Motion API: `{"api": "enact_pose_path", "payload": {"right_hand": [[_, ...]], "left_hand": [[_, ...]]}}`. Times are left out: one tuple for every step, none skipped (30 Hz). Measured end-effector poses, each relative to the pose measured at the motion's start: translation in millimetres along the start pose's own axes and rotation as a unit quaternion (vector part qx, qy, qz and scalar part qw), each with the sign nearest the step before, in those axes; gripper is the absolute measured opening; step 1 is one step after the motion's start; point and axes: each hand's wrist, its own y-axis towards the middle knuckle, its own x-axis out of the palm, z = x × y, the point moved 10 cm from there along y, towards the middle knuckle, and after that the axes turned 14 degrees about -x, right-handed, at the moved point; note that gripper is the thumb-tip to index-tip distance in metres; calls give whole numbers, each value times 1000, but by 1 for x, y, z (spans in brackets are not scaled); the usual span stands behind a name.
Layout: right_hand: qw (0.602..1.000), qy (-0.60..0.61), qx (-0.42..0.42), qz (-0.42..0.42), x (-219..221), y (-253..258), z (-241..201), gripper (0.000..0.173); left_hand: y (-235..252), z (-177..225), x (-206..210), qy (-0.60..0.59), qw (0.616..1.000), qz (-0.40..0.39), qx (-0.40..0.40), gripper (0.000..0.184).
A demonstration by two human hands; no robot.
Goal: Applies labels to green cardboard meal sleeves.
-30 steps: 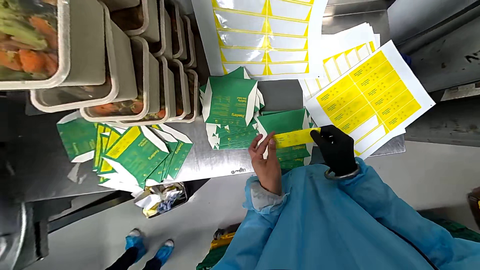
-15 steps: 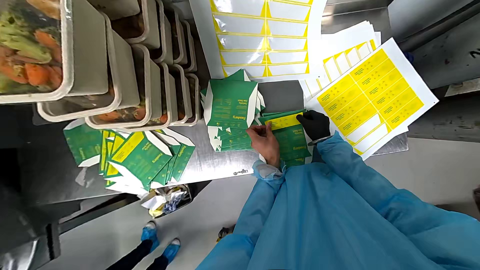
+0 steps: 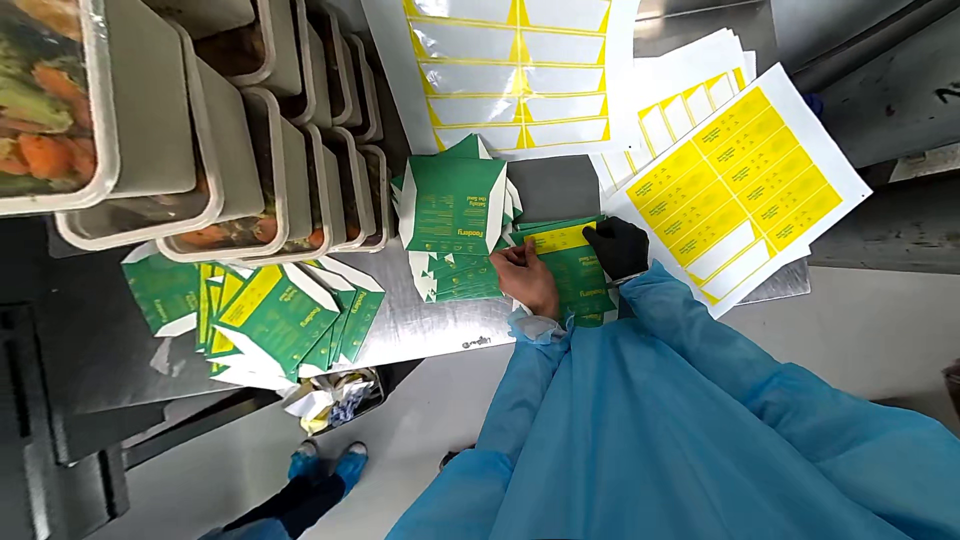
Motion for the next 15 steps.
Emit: {"api": "enact_pose_path", "payload": {"right_hand": [[1000,2,-6,25,-3,0,0,36],[999,9,-11,44,-8,2,0,42],[998,3,-16,54,-14,3,0,50],[997,-19,-44,58,-21,3,-4,55],[992,-54,-104,55,-24,1,-15,52],[977,-91,-189,45,-22,-5,-32,43],[951,-127,-281,28,-14,-14,-50,38],[921,-151,-358,4,-1,-26,-63,39],[896,-162,-412,-29,12,-39,-69,45],[878,-168,-443,-63,25,-49,-70,51],[867,-174,-457,-94,37,-55,-65,55],[861,-182,-458,-121,46,-58,-57,61],[862,-188,-449,-139,51,-59,-50,68],[867,-189,-436,-148,50,-59,-45,75],[875,-188,-422,-144,45,-59,-40,80]], "left_hand": [[0,1,-4,-8,1000,13,-5,41],[0,2,-8,-15,1000,26,-10,50],[0,2,-10,-16,999,29,-18,59],[0,2,-12,-12,999,30,-17,63],[-3,2,-12,-5,1000,25,3,63],[-8,3,-11,8,999,11,47,57],[-14,5,-7,30,993,-7,112,48],[-22,9,-4,45,980,-22,195,36],[-31,13,2,65,957,-56,278,30],[-42,14,13,101,925,-105,352,33],[-51,11,27,155,886,-148,412,40],[-57,3,38,217,849,-172,451,47],[-57,-8,45,276,823,-176,465,54],[-54,-15,46,315,811,-168,464,60],[-51,-18,44,331,811,-156,456,65]]}}
